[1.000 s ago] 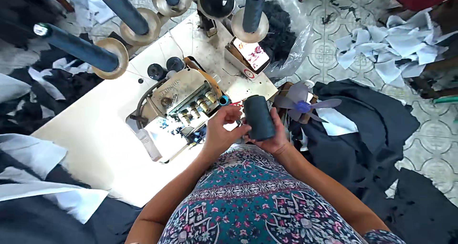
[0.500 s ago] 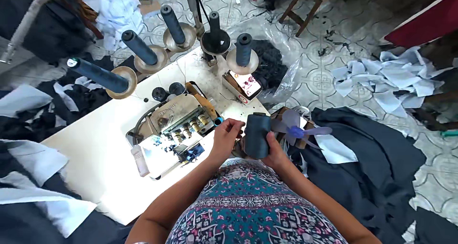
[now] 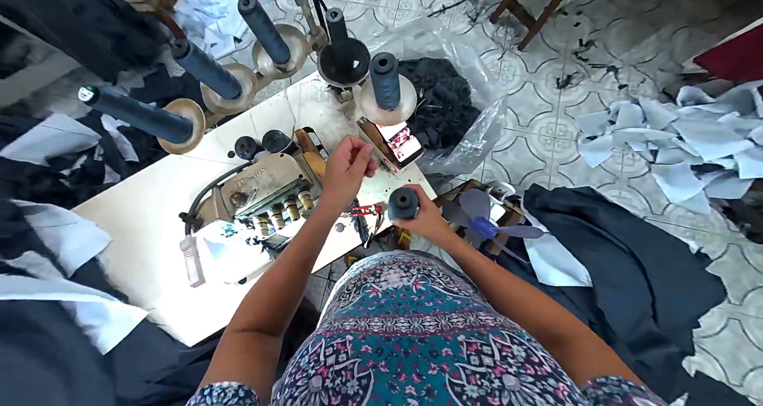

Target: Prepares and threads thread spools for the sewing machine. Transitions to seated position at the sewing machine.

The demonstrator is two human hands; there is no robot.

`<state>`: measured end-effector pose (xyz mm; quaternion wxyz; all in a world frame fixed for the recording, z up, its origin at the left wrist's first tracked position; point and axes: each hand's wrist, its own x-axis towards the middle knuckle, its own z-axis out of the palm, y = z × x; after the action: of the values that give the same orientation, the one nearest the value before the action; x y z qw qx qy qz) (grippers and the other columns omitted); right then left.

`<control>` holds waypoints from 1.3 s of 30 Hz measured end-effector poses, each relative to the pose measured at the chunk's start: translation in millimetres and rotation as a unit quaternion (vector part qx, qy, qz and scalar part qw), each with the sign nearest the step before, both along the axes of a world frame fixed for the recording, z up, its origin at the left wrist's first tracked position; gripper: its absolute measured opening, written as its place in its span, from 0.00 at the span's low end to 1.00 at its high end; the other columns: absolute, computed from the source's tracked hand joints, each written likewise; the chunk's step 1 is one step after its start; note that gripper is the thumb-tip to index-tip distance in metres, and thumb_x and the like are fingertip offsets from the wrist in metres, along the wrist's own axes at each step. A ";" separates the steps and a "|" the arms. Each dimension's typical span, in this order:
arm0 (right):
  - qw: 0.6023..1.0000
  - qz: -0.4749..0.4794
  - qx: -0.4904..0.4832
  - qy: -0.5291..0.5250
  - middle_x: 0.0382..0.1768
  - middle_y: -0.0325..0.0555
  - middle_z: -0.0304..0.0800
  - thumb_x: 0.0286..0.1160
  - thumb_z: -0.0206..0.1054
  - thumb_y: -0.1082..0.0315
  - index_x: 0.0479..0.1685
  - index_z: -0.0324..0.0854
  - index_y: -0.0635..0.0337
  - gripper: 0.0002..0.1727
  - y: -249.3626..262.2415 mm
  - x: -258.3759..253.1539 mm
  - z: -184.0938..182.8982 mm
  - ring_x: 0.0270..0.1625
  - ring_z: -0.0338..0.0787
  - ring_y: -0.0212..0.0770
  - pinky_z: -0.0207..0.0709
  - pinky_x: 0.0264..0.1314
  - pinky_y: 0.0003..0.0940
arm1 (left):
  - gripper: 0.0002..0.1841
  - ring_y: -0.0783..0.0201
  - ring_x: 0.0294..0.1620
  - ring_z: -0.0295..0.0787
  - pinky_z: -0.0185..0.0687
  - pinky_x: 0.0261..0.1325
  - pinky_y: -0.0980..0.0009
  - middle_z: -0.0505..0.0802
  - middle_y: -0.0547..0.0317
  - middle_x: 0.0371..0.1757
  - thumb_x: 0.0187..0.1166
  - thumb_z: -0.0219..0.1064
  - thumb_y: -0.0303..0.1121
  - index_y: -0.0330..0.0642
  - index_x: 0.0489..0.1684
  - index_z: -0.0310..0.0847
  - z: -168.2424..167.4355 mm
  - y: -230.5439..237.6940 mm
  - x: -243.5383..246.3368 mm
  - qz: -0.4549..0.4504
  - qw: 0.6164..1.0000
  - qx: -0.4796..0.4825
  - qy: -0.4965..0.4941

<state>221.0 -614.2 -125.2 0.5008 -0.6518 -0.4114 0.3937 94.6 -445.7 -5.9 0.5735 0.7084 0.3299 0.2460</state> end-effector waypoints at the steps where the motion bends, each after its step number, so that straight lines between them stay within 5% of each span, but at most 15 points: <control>1: 1.000 -0.006 0.011 -0.010 0.66 0.63 0.83 0.46 0.88 0.75 0.77 0.68 0.68 0.49 7.0 3.7 -12.2 0.70 0.84 0.51 0.78 0.74 0.49 | 0.09 0.73 0.30 0.88 0.88 0.41 0.74 0.88 0.62 0.30 0.91 0.55 0.32 0.34 0.51 0.75 -3.5 3.6 0.4 0.002 1.000 0.021 0.020; 5: 0.999 0.003 0.016 -0.042 0.68 0.66 0.82 0.48 0.88 0.73 0.76 0.69 0.72 0.47 31.5 14.3 -37.9 0.71 0.84 0.54 0.77 0.77 0.48 | 0.17 0.64 0.48 0.91 0.87 0.56 0.65 0.91 0.48 0.49 0.87 0.62 0.33 0.30 0.67 0.73 -18.3 21.6 1.3 0.053 0.992 0.068 0.091; 7: 0.998 0.015 0.005 -0.068 0.70 0.69 0.79 0.48 0.88 0.71 0.76 0.70 0.74 0.47 39.8 17.9 -48.8 0.75 0.80 0.58 0.72 0.81 0.50 | 0.27 0.51 0.71 0.82 0.80 0.72 0.56 0.79 0.36 0.76 0.84 0.66 0.35 0.31 0.79 0.66 -17.5 33.3 6.2 0.096 0.985 0.088 0.118; 10: 0.994 0.031 0.003 -0.103 0.71 0.71 0.78 0.50 0.89 0.70 0.76 0.70 0.73 0.47 42.6 19.7 -57.0 0.76 0.78 0.62 0.71 0.81 0.53 | 0.35 0.42 0.83 0.69 0.75 0.77 0.54 0.59 0.29 0.90 0.83 0.67 0.39 0.33 0.87 0.59 -1.6 52.9 24.6 0.144 0.974 0.130 0.117; 16: 0.982 0.092 -0.132 -0.103 0.80 0.69 0.69 0.49 0.84 0.80 0.87 0.56 0.65 0.56 41.6 33.7 -39.0 0.80 0.75 0.62 0.73 0.81 0.55 | 0.36 0.46 0.86 0.66 0.69 0.83 0.57 0.66 0.32 0.87 0.84 0.65 0.35 0.29 0.89 0.53 18.9 124.2 85.6 0.208 0.965 0.158 0.025; 21: 0.982 0.051 -0.147 -0.109 0.77 0.67 0.74 0.71 0.60 0.82 0.83 0.63 0.70 0.34 24.6 60.4 -0.5 0.79 0.77 0.56 0.72 0.80 0.48 | 0.52 0.41 0.84 0.69 0.67 0.84 0.53 0.70 0.29 0.84 0.67 0.81 0.37 0.29 0.91 0.48 17.1 175.3 115.9 0.226 0.956 0.166 0.092; 23: 0.989 0.024 -0.104 -0.099 0.72 0.67 0.79 0.74 0.59 0.79 0.78 0.68 0.73 0.29 17.5 68.1 6.7 0.75 0.82 0.53 0.76 0.77 0.44 | 0.48 0.42 0.83 0.72 0.67 0.84 0.50 0.74 0.32 0.82 0.70 0.80 0.38 0.31 0.90 0.54 13.6 187.5 124.4 0.197 0.956 0.182 0.116; 26: 0.995 -0.002 -0.051 -0.085 0.65 0.65 0.84 0.77 0.62 0.77 0.72 0.73 0.74 0.23 12.3 70.6 21.4 0.69 0.86 0.50 0.80 0.72 0.41 | 0.28 0.44 0.74 0.82 0.73 0.79 0.48 0.85 0.37 0.71 0.81 0.70 0.37 0.34 0.78 0.72 15.5 195.9 128.6 0.164 0.954 0.213 0.133; 32: 0.996 -0.015 0.058 -0.068 0.53 0.58 0.89 0.77 0.62 0.76 0.63 0.77 0.75 0.17 14.2 58.5 54.0 0.55 0.91 0.39 0.85 0.62 0.35 | 0.24 0.40 0.71 0.80 0.72 0.76 0.52 0.84 0.31 0.66 0.84 0.64 0.35 0.24 0.71 0.73 57.2 133.3 96.8 0.224 0.880 0.417 0.028; 35: 0.992 -0.016 0.088 -0.086 0.63 0.61 0.84 0.76 0.67 0.71 0.67 0.75 0.72 0.22 26.3 48.0 73.4 0.65 0.86 0.45 0.81 0.68 0.41 | 0.26 0.37 0.73 0.78 0.73 0.76 0.45 0.83 0.29 0.69 0.85 0.64 0.38 0.25 0.73 0.71 53.6 74.3 59.6 0.142 0.915 0.367 0.092; 37: 0.992 -0.005 0.087 -0.094 0.74 0.67 0.75 0.71 0.74 0.65 0.76 0.68 0.74 0.35 35.9 41.8 86.4 0.76 0.79 0.54 0.75 0.77 0.48 | 0.25 0.44 0.69 0.83 0.78 0.72 0.49 0.83 0.34 0.69 0.85 0.64 0.37 0.29 0.75 0.70 46.6 38.0 41.9 0.073 0.950 0.283 0.107; 39: 0.995 0.028 0.068 -0.068 0.79 0.65 0.72 0.64 0.80 0.59 0.84 0.61 0.70 0.47 43.8 35.1 94.0 0.78 0.77 0.51 0.74 0.78 0.48 | 0.25 0.54 0.58 0.90 0.87 0.62 0.56 0.86 0.40 0.65 0.85 0.65 0.37 0.31 0.76 0.69 38.9 9.8 31.0 0.012 0.979 0.180 0.093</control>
<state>256.2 -570.4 -31.1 0.5034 -0.6300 -0.4885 0.3332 125.5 -436.0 33.0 0.4007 0.8157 0.3407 0.2408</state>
